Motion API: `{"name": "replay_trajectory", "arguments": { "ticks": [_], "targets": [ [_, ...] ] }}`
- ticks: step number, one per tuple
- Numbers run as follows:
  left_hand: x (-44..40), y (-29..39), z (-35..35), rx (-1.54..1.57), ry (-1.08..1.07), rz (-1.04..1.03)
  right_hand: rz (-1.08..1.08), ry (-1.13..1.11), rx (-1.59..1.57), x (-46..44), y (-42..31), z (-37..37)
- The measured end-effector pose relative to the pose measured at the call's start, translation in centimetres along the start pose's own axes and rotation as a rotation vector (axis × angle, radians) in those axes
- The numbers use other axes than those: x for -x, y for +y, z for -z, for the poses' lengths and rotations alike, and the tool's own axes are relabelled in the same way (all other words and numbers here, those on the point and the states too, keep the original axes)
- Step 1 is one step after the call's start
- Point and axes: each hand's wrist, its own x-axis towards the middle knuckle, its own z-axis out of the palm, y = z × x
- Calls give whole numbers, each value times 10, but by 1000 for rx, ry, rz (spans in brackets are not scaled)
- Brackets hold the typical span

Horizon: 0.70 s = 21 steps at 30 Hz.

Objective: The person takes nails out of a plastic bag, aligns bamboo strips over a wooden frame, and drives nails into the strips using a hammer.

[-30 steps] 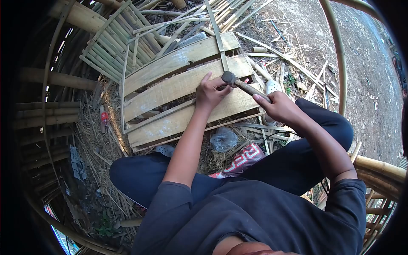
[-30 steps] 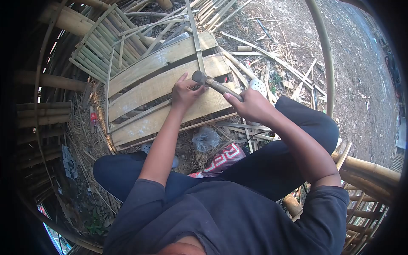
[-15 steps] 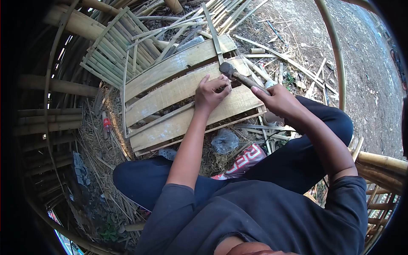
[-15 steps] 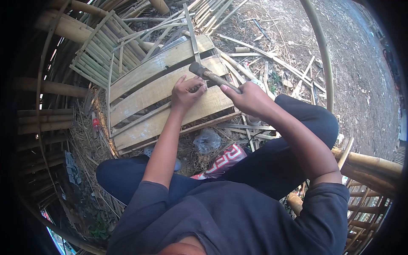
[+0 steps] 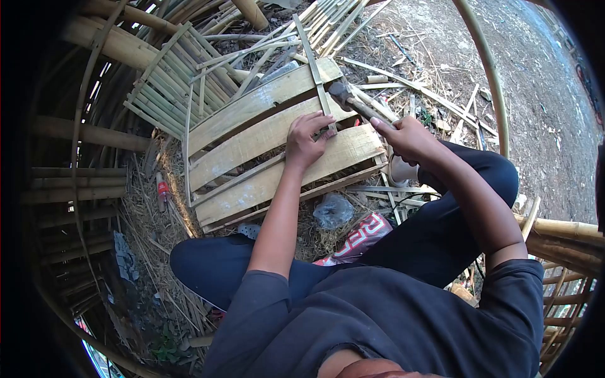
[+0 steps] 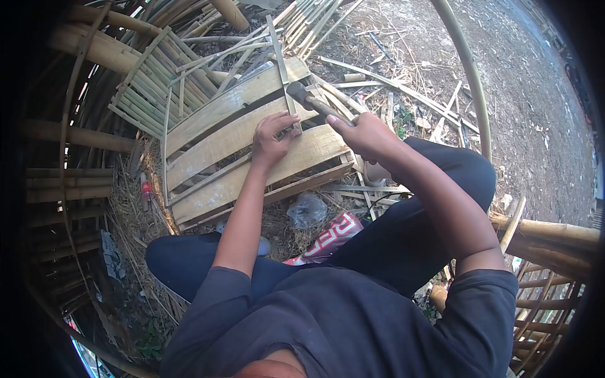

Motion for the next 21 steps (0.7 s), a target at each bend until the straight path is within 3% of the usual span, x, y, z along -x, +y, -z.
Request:
{"name": "replay_trajectory", "arguments": {
  "ticks": [3, 15, 18, 21],
  "targets": [
    [0, 3, 1, -71, 39, -116, 22, -3, 29, 5, -1, 3],
    [-2, -4, -4, 15, -49, -47, 57, 1, 76, 5, 8, 5],
    [-7, -12, -4, 163, -87, 7, 68, -11, 56, 5, 10, 7],
    [-8, -15, -8, 571, -110, 245, 44, -19, 48, 7, 9, 9]
  ]
}}
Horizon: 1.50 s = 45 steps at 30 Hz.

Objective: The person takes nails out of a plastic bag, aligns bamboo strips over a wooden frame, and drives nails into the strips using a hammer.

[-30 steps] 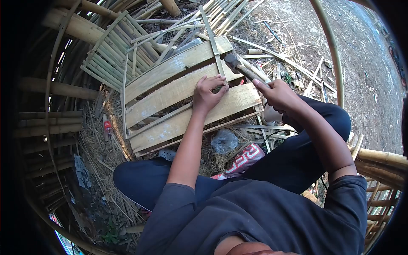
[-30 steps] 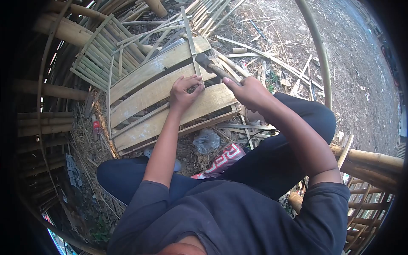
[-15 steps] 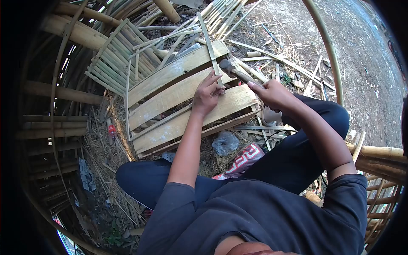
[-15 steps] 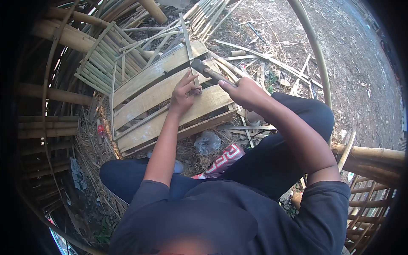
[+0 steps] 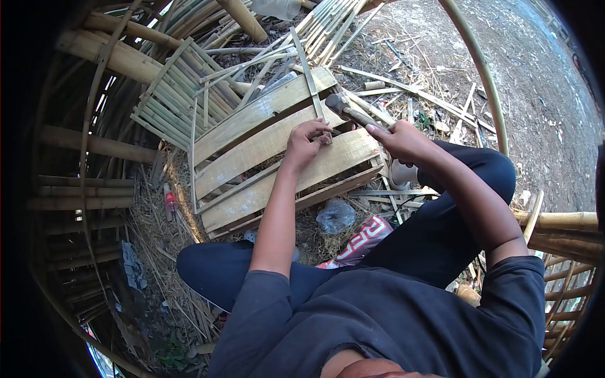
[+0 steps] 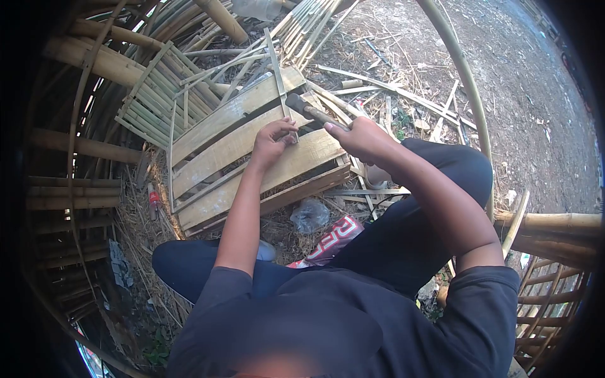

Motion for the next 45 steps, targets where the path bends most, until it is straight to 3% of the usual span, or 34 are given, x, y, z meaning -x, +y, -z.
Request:
{"name": "replay_trajectory", "arguments": {
  "ticks": [3, 12, 27, 32, 38, 42, 45],
  "targets": [
    [-1, -2, 6, -300, -39, -203, 5, 16, 4, -3, 3, -4],
    [1, 6, 1, -323, 24, -147, -17, 14, 12, 1, 0, -8],
    [2, 3, 4, -455, 61, -275, 30, -32, 42, 0, -2, -20],
    [5, 10, 3, -347, 66, -129, 309, -17, 58, -3, 2, -27],
    [5, -17, 4, -304, 113, -168, 237, -14, 130, -10, 14, -48],
    [4, -19, 0, -299, 115, -150, 388, 58, 49, 0, 5, -43],
    [5, -9, 1, -362, 100, -82, 237, -3, 123, -7, 6, -46]
  ]
}}
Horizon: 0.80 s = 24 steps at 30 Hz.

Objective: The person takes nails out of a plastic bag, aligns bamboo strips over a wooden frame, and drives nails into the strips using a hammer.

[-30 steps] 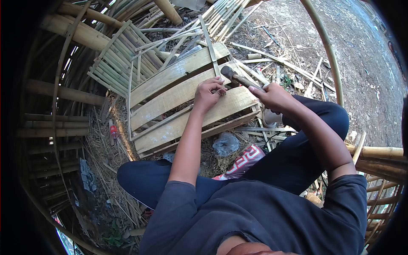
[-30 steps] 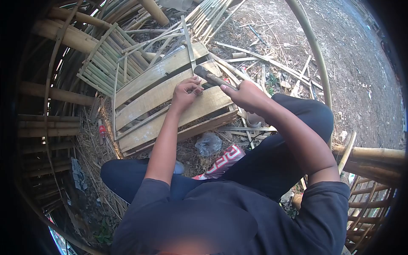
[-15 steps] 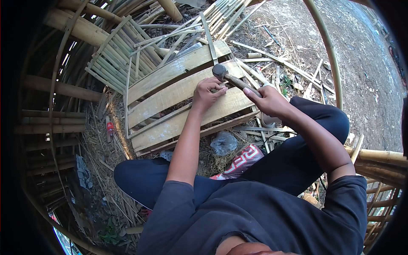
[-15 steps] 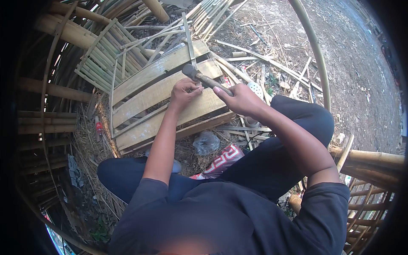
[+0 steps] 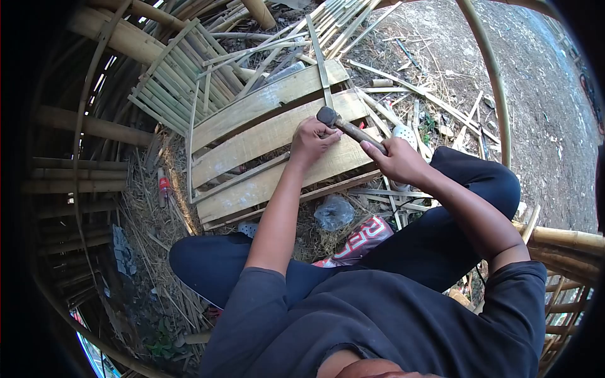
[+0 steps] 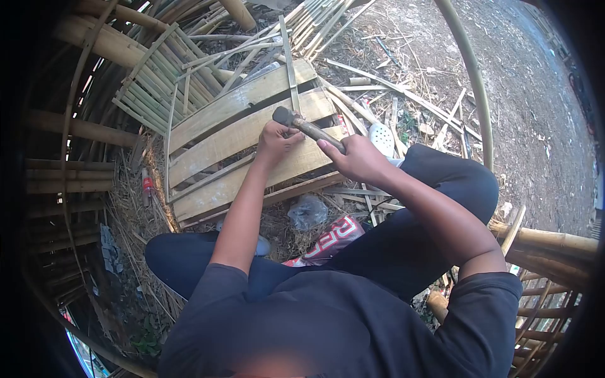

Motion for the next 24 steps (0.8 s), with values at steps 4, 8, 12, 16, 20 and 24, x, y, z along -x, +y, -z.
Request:
{"name": "replay_trajectory", "arguments": {
  "ticks": [4, 8, 12, 16, 20, 24],
  "targets": [
    [-1, 23, 11, -77, -80, 63, -50, -23, -60, 1, -1, 4],
    [-1, 21, 10, -136, -86, 68, 155, 76, -74, 6, 3, 3],
    [3, 24, 8, -102, -13, 24, -109, -10, -57, 5, 2, -5],
    [-1, 22, 5, -32, 2, -15, 164, 85, -106, 7, 2, 7],
    [-1, 30, 12, -153, -107, 195, 60, 51, -36, 7, 4, -1],
    [1, 0, -2, -105, -27, 79, 18, -25, 41, 4, -2, 4]
  ]
}}
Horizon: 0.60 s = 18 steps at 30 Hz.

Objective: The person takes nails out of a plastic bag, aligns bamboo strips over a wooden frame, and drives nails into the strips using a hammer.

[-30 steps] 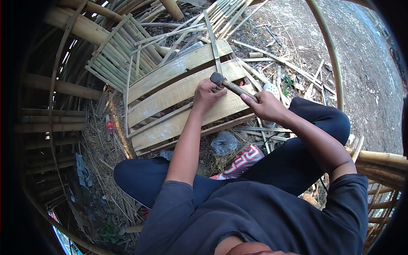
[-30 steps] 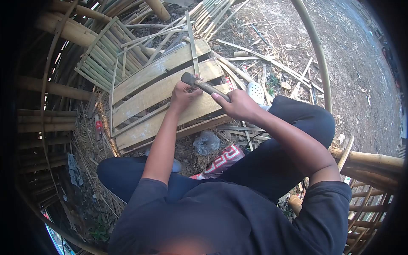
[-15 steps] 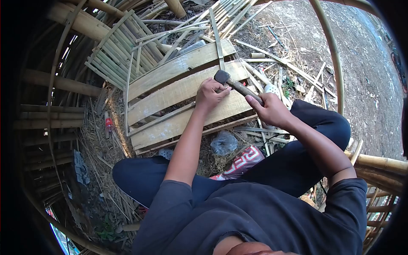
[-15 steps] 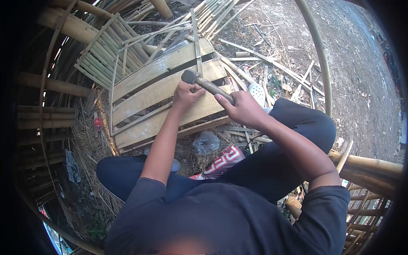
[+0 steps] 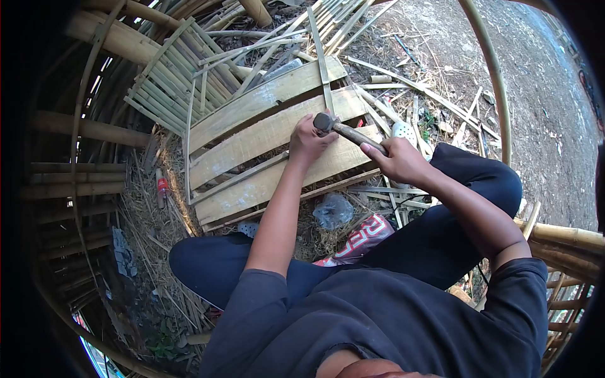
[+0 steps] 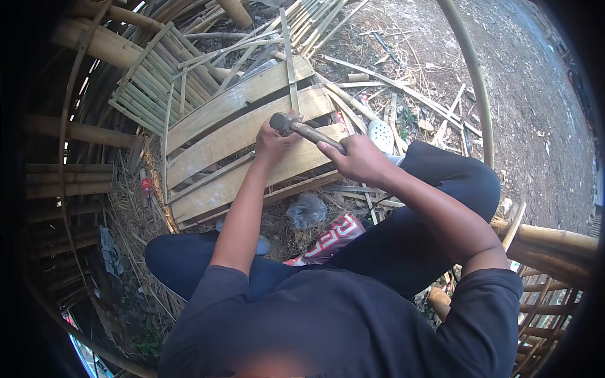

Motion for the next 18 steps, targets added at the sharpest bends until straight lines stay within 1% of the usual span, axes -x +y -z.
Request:
{"name": "replay_trajectory", "arguments": {
  "ticks": [2, 3, 5, 7, 9, 12, 14, 15, 16, 18],
  "targets": [
    [0, -15, -10, 106, 17, -2, 80, 46, -60, 4, 1, -4],
    [-1, -16, -11, 107, 22, -9, 122, 66, -86, 4, 1, -4],
    [-1, -20, -12, 52, 23, -24, 60, 57, -51, 4, 2, -6],
    [-2, -14, -8, -37, 56, -101, -24, 36, -53, 2, 1, -6],
    [0, -4, -4, -102, 126, -226, -135, -6, -90, 0, -1, -6],
    [1, 14, 2, 49, 62, -5, 76, 73, -138, 3, 2, -1],
    [0, 23, 6, 40, 47, 14, 128, 100, -113, 2, 4, -2],
    [1, 20, 6, 27, 59, -11, 152, 112, -106, 3, 4, -4],
    [2, 18, 6, 15, 71, -37, 65, 100, -64, 5, 2, -6],
    [3, 17, 2, 57, 139, -129, -11, 34, -29, 1, 3, -6]
  ]
}}
